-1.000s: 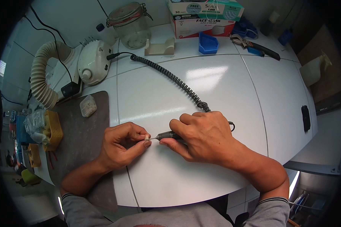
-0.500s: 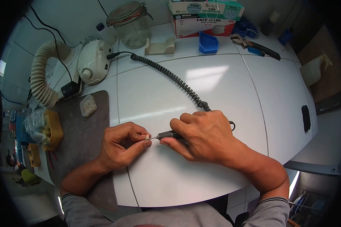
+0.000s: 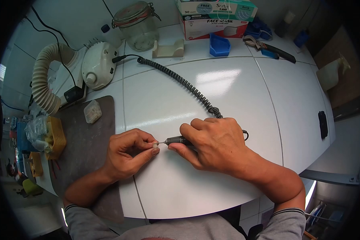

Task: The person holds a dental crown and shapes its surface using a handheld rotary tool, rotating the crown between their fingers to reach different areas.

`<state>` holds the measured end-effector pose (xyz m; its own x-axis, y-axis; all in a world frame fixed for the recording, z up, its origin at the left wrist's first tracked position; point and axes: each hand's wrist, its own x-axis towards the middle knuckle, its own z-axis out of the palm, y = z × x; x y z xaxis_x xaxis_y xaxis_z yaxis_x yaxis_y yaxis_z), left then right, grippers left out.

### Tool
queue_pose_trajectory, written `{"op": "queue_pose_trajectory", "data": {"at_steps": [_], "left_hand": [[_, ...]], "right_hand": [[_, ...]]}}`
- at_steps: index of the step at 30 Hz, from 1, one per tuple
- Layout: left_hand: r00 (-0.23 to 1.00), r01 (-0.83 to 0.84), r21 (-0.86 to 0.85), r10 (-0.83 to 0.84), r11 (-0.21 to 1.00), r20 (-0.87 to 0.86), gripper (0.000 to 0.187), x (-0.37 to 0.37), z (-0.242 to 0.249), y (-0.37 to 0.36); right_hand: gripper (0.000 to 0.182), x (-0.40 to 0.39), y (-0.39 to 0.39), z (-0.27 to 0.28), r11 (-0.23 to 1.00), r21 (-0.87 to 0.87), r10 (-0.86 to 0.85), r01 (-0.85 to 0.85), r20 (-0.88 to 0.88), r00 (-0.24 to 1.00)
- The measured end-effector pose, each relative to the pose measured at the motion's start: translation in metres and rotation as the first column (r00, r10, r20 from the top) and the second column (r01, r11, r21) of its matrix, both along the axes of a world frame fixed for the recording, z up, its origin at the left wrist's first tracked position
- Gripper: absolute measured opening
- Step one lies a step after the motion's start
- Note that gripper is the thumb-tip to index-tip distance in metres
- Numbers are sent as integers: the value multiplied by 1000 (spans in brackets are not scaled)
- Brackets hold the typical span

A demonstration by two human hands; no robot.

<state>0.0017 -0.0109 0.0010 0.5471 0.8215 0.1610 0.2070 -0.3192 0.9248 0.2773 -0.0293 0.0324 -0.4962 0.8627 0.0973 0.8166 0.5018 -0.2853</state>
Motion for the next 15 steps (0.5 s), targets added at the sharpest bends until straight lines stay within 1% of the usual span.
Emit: {"op": "queue_pose_trajectory", "data": {"at_steps": [4,13,15], "left_hand": [[1000,2,3,-2,1000,2,19,0,1,0],[1000,-5,5,5,1000,6,19,1,1,0],[1000,-5,3,5,1000,10,19,0,1,0]], "right_hand": [[46,0,-1,-2,1000,24,-10,10,-5,1000],[47,2,1,0,1000,-14,16,-16,4,1000],[47,0,0,-1,1000,-1,-3,3,-1,1000]]}}
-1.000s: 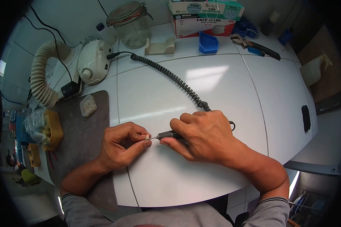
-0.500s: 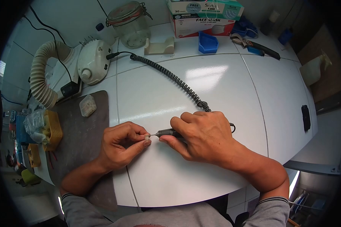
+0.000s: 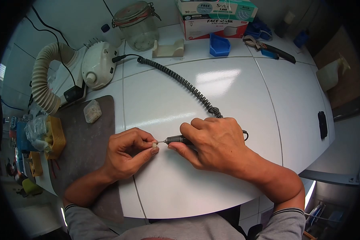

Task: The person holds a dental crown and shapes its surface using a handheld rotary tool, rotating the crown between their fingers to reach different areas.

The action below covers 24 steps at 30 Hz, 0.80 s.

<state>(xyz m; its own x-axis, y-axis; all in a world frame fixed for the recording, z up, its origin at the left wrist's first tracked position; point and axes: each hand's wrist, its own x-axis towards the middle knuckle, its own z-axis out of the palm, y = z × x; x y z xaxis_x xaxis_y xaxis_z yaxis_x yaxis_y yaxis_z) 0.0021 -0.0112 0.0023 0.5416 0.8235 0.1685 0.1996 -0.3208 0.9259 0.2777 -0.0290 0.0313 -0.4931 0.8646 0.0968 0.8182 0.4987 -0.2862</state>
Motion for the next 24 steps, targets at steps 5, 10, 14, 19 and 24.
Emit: {"op": "queue_pose_trajectory", "data": {"at_steps": [5,10,14,19,24], "left_hand": [[1000,-8,-4,8,1000,6,20,0,0,0],[1000,-3,-1,3,1000,15,21,0,0,-1],[1000,2,7,-2,1000,10,22,0,1,0],[1000,-7,5,7,1000,9,21,0,0,0],[1000,-1,7,2,1000,-9,17,0,-1,0]], "right_hand": [[47,1,1,2,1000,-15,12,-12,-1,1000],[47,1,1,1,1000,-23,6,-6,1,1000],[47,1,1,0,1000,-2,7,-7,-3,1000],[47,1,1,1,1000,-8,7,-7,-17,1000],[47,1,0,0,1000,1,8,-8,-5,1000]]}}
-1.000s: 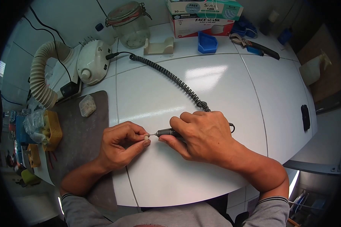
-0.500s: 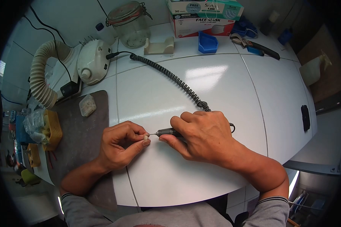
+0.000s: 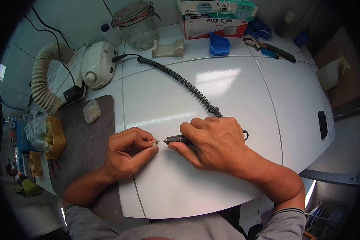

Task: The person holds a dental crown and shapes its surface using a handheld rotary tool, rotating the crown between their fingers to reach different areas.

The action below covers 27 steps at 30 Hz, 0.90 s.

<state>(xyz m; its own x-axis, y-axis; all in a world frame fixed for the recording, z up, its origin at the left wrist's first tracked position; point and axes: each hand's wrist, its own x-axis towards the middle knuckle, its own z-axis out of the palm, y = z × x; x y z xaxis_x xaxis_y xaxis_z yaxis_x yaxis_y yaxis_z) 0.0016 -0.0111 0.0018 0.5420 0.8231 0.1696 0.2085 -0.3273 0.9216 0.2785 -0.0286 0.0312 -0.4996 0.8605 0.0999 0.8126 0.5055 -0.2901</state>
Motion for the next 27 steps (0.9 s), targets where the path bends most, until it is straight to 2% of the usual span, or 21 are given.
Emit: {"op": "queue_pose_trajectory", "data": {"at_steps": [20,23,27], "left_hand": [[1000,-3,-62,2,998,-10,13,0,-3,0],[999,18,-19,-19,1000,-45,16,-2,-3,1],[998,-37,-125,29,992,-63,23,0,4,-2]], "right_hand": [[46,0,0,1,1000,-4,14,-14,17,1000],[46,1,0,0,1000,5,19,-19,11,1000],[46,-1,-1,1,1000,4,4,-4,15,1000]]}}
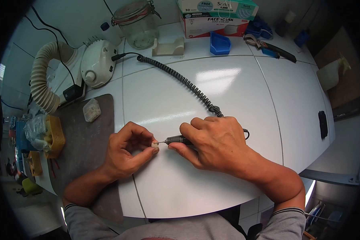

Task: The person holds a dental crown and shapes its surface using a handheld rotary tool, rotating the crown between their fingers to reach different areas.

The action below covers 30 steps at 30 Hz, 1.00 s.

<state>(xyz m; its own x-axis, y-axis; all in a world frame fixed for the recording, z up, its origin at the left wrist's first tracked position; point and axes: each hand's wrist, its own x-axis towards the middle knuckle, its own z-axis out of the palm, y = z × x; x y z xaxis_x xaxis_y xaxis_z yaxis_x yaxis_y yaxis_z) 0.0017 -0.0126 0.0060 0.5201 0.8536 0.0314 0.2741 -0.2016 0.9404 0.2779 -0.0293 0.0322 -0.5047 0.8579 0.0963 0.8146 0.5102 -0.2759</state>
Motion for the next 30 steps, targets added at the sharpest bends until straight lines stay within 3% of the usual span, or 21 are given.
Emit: {"op": "queue_pose_trajectory", "data": {"at_steps": [5,11,30], "left_hand": [[1000,-26,-39,26,999,16,30,2,-1,0],[999,34,28,-33,999,-42,38,-1,-2,1],[1000,6,-51,-5,999,4,41,0,0,-1]], "right_hand": [[46,1,0,0,1000,-1,11,-11,2,1000],[45,2,2,0,999,-2,44,-44,14,999],[45,0,0,3,1000,3,16,-16,19,1000]]}}
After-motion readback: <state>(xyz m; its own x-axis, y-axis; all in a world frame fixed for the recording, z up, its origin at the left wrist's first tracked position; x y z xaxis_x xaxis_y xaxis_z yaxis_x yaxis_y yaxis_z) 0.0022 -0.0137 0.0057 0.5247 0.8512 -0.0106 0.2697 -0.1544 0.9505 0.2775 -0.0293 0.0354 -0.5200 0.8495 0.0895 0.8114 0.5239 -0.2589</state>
